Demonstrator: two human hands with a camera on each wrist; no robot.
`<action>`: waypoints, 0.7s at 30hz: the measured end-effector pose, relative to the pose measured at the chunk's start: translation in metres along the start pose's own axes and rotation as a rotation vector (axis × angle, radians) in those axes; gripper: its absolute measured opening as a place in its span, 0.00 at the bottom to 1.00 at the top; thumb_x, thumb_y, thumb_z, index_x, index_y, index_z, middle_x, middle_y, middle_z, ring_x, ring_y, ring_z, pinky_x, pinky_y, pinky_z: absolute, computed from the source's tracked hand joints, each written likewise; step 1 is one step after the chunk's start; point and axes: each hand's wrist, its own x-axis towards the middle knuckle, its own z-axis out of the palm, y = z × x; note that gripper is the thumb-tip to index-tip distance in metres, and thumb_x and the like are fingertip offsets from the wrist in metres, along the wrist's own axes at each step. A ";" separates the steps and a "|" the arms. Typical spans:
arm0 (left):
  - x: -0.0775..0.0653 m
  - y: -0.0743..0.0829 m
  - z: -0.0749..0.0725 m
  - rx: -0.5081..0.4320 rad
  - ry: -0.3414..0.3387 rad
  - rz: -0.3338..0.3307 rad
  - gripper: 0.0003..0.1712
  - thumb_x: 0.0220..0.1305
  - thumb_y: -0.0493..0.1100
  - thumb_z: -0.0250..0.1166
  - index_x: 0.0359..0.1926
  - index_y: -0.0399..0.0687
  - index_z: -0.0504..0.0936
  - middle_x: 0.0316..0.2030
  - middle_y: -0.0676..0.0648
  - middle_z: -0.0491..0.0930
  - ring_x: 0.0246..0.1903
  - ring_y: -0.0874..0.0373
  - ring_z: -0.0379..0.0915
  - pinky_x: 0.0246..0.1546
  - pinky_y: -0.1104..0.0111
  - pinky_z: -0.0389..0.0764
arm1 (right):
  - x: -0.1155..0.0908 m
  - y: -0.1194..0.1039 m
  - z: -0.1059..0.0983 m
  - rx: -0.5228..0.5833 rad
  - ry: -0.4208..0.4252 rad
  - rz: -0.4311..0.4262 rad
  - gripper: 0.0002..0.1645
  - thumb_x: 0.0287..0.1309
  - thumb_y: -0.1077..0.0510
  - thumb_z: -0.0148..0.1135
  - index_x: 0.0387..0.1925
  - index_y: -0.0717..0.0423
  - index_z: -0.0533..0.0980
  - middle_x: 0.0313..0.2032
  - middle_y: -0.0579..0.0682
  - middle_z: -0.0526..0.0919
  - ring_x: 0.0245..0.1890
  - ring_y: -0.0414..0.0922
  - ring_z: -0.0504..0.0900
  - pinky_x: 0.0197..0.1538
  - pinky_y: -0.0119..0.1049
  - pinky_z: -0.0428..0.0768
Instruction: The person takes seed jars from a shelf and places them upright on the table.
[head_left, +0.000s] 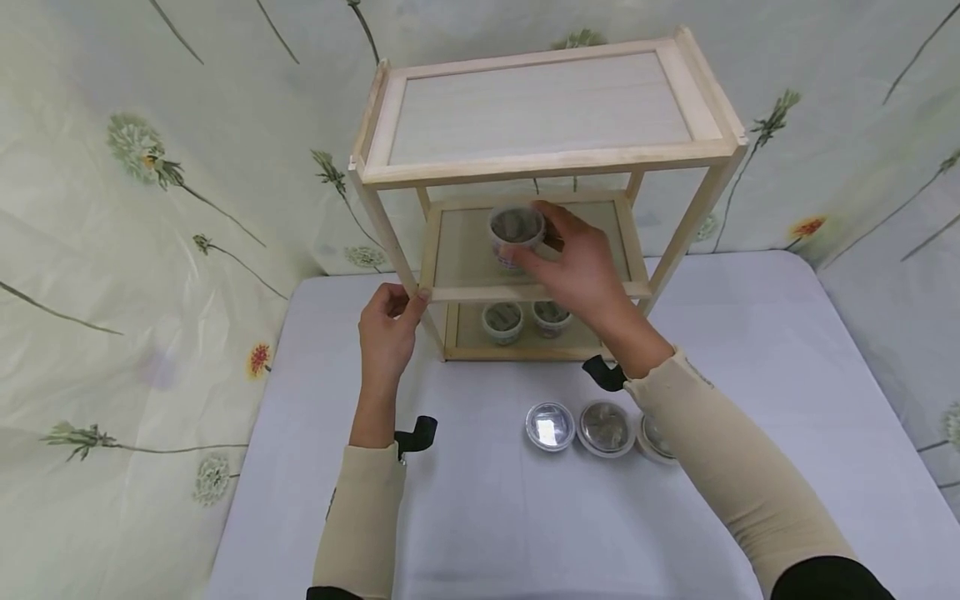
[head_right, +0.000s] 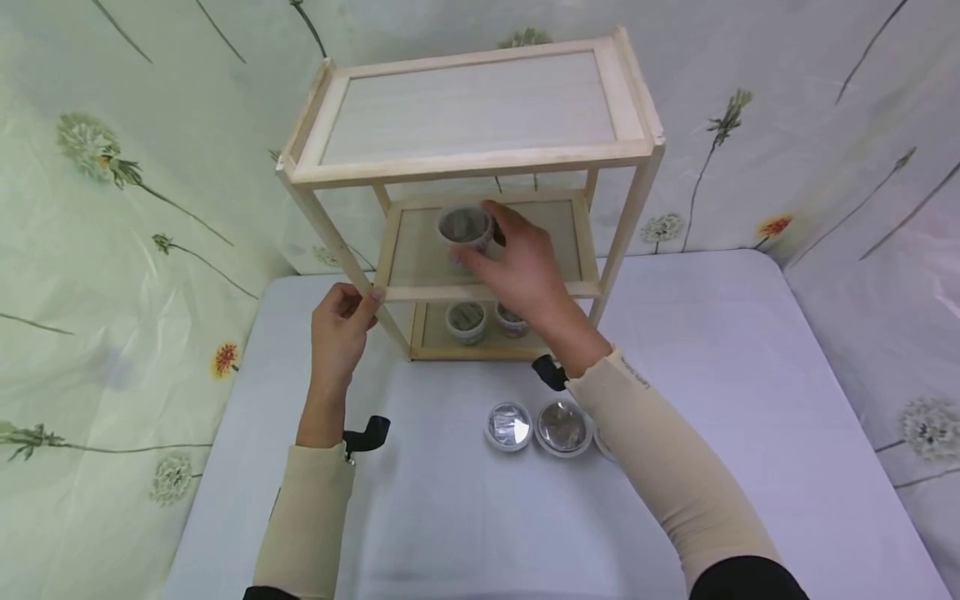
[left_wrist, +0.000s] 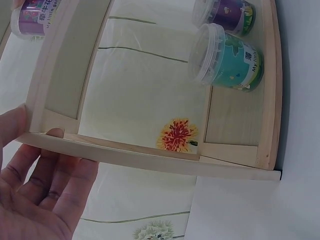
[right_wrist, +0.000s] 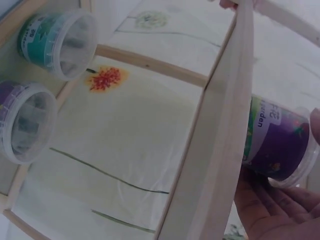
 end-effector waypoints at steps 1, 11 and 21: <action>0.000 0.000 0.000 0.000 -0.001 0.000 0.14 0.72 0.47 0.69 0.47 0.40 0.82 0.45 0.44 0.85 0.47 0.54 0.82 0.46 0.61 0.82 | -0.001 0.000 -0.001 0.001 0.003 -0.004 0.47 0.63 0.43 0.74 0.74 0.63 0.68 0.65 0.60 0.77 0.61 0.55 0.82 0.62 0.47 0.79; 0.001 -0.001 0.000 -0.009 -0.004 0.007 0.13 0.71 0.47 0.70 0.46 0.41 0.82 0.45 0.45 0.85 0.47 0.55 0.82 0.46 0.60 0.81 | -0.014 -0.008 -0.004 -0.047 -0.010 -0.049 0.44 0.62 0.46 0.76 0.72 0.61 0.70 0.65 0.58 0.79 0.60 0.55 0.83 0.62 0.46 0.80; 0.000 -0.001 0.000 -0.008 -0.004 0.002 0.14 0.72 0.47 0.70 0.47 0.41 0.82 0.45 0.45 0.85 0.47 0.55 0.82 0.47 0.61 0.82 | -0.032 -0.011 -0.002 -0.008 -0.027 -0.126 0.40 0.59 0.54 0.79 0.69 0.63 0.73 0.59 0.58 0.83 0.58 0.53 0.84 0.60 0.46 0.81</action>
